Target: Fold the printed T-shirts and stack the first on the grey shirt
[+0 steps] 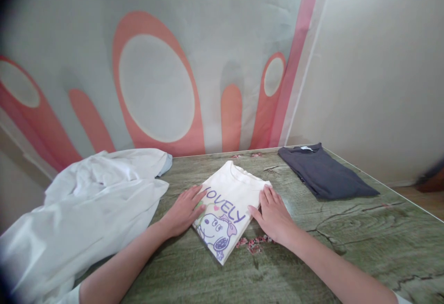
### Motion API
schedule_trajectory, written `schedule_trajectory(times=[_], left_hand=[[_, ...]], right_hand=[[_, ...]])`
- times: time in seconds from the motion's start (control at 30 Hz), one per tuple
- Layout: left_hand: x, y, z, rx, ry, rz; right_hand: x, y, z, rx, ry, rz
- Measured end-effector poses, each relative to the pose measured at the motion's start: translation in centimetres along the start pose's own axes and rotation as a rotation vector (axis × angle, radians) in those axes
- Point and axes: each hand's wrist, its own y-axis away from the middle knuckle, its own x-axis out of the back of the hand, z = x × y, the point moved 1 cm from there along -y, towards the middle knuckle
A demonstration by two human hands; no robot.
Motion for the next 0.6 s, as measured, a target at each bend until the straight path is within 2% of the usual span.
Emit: schedule_trajectory(times=[0.17,0.27,0.37,0.47,0.6], left_hand=[[0.0,-0.4,-1.3,0.082,0.055,0.12],[0.4,-0.3,-1.9,0.113,0.084,0.168],[0.8,-0.1,-2.1,0.202,0.138,0.186],[1.1,0.1,-1.5,0.277,0.199,0.154],[1.4,0.8,1.3,0.274,0.304,0.062]], right_hand=[[-0.2,0.2,-0.6,-0.028,-0.018,-0.008],[-0.7,-0.9,0.2,0.005,-0.016,0.002],[-1.1,-2.8,1.6,0.054,-0.004,0.005],[-1.1,-5.0,3.3,0.095,-0.015,0.009],[-0.7,-8.0,5.8,0.173,-0.053,-0.024]])
